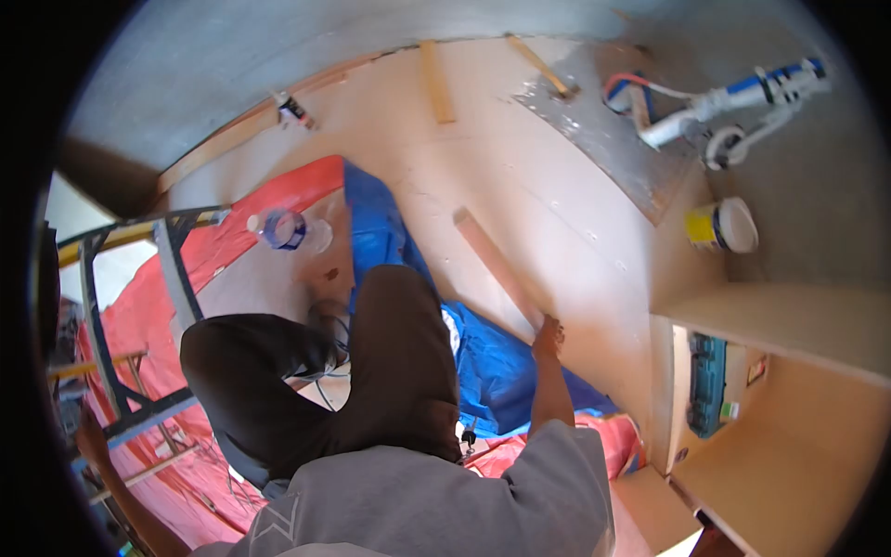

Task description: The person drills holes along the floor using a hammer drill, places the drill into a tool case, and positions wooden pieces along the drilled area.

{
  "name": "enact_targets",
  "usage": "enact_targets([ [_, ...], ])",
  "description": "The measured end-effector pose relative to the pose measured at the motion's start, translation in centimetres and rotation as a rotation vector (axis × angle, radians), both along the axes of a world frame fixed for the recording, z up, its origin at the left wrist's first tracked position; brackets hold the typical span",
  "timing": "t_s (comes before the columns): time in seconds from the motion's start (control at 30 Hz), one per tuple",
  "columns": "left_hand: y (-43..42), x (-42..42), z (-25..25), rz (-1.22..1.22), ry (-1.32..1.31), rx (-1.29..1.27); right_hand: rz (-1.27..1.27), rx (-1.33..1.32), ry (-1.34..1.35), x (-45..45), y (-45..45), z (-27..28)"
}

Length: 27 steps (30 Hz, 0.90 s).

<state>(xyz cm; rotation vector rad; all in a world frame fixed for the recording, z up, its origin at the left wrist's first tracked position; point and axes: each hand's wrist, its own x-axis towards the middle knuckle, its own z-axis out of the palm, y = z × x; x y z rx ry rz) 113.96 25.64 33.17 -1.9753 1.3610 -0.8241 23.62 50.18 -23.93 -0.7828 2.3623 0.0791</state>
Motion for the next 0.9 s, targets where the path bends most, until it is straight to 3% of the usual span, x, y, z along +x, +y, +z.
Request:
enact_targets([
  [0.03, 0.0, -1.8, 0.3, 0.083, -0.027, 0.029, -0.013, -0.057, 0.039, -0.7, 1.0, -2.7],
  [0.07, -0.2, 4.6, -0.3, -0.001, -0.001, -0.005, -0.012, -0.117, 0.062, -0.6, 1.7, -5.9],
  [0.1, -0.1, 2.8, -0.5, -0.109, 0.015, -0.118, 0.034, 0.017, 0.08, 0.4, -0.3, -2.8],
  [0.13, -0.8, 4.6, -1.8, -0.359, 0.148, -0.234, 0.008, -0.065, 0.096, 1.0, -1.6, -1.6],
  [0.17, -2.7, -0.8, -2.6, -0.338, 0.185, -0.242, 0.043, -0.098, 0.199, 2.2, -3.3, 0.0],
  [0.2, -4.3, -7.3, -3.7, -0.546, 0.358, -0.257, 0.075, -0.217, 0.182, 2.9, -4.7, 0.7],
  [0.23, -5.2, -15.5, -4.8, -0.466, 0.742, -0.299, 0.098, -0.332, 0.169, 3.4, -6.0, 1.0],
  [0.27, -7.8, -14.7, -6.7, -1.036, 0.328, -0.007, 0.154, -0.419, 0.136, 4.2, -7.3, 0.6],
  [0.3, -8.6, -21.3, -9.2, -0.637, 1.096, -0.081, 0.196, -0.504, 0.108, 5.0, -8.8, -0.2],
  [0.33, -10.8, -24.6, -11.7, -0.46, 1.376, 0.004, 0.224, -0.586, 0.09, 5.4, -10.0, -0.8],
  [0.37, -12.5, -28.2, -13.6, -0.351, 1.395, 0.149, 0.199, -0.631, 0.028, 6.2, -11.6, -0.7],
  [0.5, -18.8, -35.2, -25.3, -0.779, 1.372, 0.4, 0.218, -0.604, -0.013, 7.7, -16.0, 2.2],
  [0.67, -19.6, -40.8, -30.4, -0.726, 1.113, 0.578, 0.1, -0.469, -0.001, 7.0, -13.5, 2.9],
  [0.77, -20.0, -41.9, -30.9, -0.767, 1.051, 0.512, 0.071, -0.352, 0.05, 6.2, -8.7, 0.3],
  [0.9, -21.2, -40.9, -31.0, -0.807, 1.108, 0.466, 0.036, -0.427, 0.025, 6.6, -3.9, -0.5],
])
